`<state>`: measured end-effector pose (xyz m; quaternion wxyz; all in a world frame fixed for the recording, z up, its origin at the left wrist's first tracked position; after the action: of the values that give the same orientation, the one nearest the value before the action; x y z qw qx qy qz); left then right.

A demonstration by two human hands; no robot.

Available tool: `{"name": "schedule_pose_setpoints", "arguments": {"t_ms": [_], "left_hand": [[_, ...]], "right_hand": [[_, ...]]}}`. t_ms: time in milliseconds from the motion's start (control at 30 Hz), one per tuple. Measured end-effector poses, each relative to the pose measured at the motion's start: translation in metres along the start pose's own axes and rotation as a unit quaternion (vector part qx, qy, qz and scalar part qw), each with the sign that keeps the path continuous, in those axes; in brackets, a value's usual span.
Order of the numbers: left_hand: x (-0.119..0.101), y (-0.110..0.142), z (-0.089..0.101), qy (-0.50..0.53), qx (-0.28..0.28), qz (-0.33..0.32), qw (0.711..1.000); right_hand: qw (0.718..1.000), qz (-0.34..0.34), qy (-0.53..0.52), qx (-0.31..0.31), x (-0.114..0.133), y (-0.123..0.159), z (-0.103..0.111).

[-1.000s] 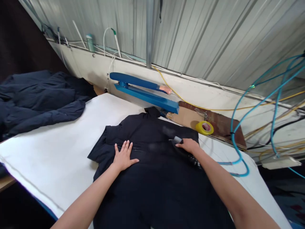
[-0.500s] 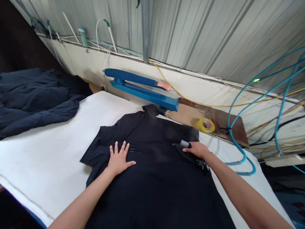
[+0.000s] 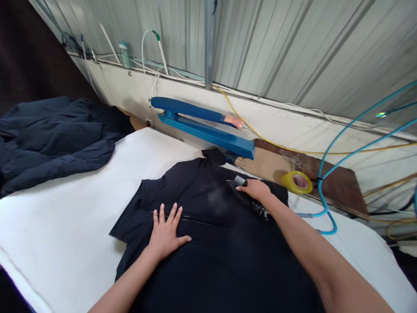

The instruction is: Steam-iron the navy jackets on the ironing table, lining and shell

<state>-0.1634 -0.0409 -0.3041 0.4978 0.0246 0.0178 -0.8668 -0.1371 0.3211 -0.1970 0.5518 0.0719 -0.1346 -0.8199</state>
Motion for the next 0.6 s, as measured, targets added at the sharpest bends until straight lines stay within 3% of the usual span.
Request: {"name": "schedule_pose_setpoints", "arguments": {"t_ms": [167, 267, 333, 433, 600], "left_hand": [[0.000, -0.002, 0.001, 0.021, 0.009, 0.007, 1.000], [-0.004, -0.003, 0.002, 0.039, 0.017, 0.009, 0.999], [-0.005, -0.004, 0.004, 0.047, 0.025, 0.016, 0.998], [0.001, -0.006, 0.014, 0.056, 0.055, 0.018, 0.997], [0.051, -0.007, 0.040, 0.035, 0.073, 0.044, 0.996]], "right_hand": [[0.985, -0.172, -0.009, -0.007, -0.059, -0.023, 0.018], [0.986, -0.166, 0.015, -0.012, -0.066, -0.021, 0.023], [0.994, -0.107, 0.017, -0.017, -0.047, -0.011, 0.023], [0.999, 0.022, -0.011, -0.030, 0.008, 0.016, 0.021], [0.971, 0.227, 0.027, 0.073, 0.102, 0.058, 0.002]]}}
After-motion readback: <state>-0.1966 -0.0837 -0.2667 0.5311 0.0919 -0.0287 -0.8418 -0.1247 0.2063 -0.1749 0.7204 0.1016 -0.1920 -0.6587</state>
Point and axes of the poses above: each hand's wrist, its own y-axis away from the middle knuckle, its own z-axis out of the back of the hand, x = y × z, the point moved 2 cm from there along -y, towards the middle knuckle, and after that the axes turned 9 degrees about z, right-handed, at the moved point
